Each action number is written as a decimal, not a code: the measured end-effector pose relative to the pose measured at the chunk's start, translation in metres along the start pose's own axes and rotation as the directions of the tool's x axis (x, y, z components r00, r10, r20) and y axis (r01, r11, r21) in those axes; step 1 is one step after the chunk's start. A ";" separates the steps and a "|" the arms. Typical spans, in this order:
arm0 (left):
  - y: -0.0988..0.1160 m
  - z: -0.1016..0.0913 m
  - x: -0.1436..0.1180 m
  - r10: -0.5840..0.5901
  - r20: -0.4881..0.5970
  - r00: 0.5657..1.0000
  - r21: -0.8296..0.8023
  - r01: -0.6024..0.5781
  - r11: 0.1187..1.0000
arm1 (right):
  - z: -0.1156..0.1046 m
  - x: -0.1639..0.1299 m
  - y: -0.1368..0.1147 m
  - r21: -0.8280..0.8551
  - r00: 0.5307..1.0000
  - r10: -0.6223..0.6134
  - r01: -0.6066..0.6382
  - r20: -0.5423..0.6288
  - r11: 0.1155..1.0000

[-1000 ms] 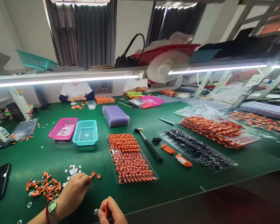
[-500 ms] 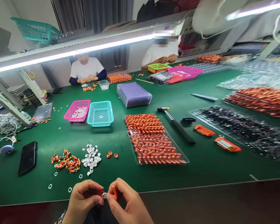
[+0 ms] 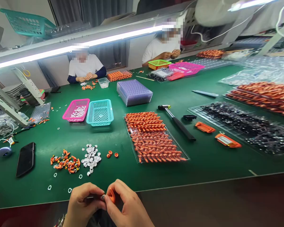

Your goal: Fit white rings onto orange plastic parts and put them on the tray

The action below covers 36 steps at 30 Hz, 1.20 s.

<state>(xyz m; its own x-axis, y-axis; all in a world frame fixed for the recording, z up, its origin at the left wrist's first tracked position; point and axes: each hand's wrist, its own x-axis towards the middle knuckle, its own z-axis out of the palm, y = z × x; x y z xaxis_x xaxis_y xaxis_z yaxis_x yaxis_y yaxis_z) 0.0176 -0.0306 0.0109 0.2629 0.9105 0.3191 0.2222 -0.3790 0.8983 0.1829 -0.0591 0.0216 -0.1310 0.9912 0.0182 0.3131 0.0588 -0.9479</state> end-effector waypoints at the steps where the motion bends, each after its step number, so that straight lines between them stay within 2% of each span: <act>1: 0.000 0.000 0.000 0.010 0.001 1.000 0.005 -0.010 1.000 | 0.000 0.000 0.001 -0.008 1.000 -0.006 0.006 0.013 1.000; 6: 0.003 -0.001 0.002 0.069 0.004 0.998 0.081 -0.069 0.994 | 0.001 -0.002 0.002 -0.032 1.000 -0.015 0.015 0.003 0.999; 11: 0.013 -0.004 0.005 0.191 0.033 0.981 0.219 -0.194 0.956 | 0.004 -0.006 0.001 -0.046 1.000 -0.028 0.028 -0.004 0.999; 16: 0.015 -0.006 0.003 0.259 0.058 0.964 0.292 -0.265 0.919 | 0.004 -0.002 -0.001 0.061 0.999 -0.007 0.005 0.042 0.998; 19: 0.015 -0.005 0.001 0.280 0.050 0.959 0.271 -0.283 0.920 | 0.000 0.001 -0.002 0.194 0.994 0.044 -0.064 0.105 0.979; 22: 0.018 -0.004 0.002 0.299 0.038 0.954 0.222 -0.300 0.928 | -0.007 0.002 -0.004 0.321 0.973 0.075 -0.144 0.217 0.936; 26: 0.025 -0.005 0.004 0.294 0.045 0.955 0.200 -0.297 0.934 | -0.012 0.005 -0.006 0.418 0.942 0.084 -0.222 0.324 0.881; 31: 0.031 -0.008 0.005 0.264 0.067 0.962 0.190 -0.272 0.943 | -0.007 0.004 -0.008 0.514 0.929 0.071 -0.264 0.364 0.816; 36: 0.023 -0.005 -0.001 0.277 0.080 0.957 0.141 -0.286 0.948 | 0.003 -0.007 -0.001 0.579 0.949 0.076 -0.248 0.305 0.776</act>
<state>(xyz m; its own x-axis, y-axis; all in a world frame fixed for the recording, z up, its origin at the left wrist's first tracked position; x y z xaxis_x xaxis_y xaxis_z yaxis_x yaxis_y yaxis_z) 0.0182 -0.0395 0.0326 0.3885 0.7536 0.5303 0.2677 -0.6430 0.7176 0.1805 -0.0667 0.0215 -0.3875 0.9093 -0.1517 -0.2695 -0.2691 -0.9246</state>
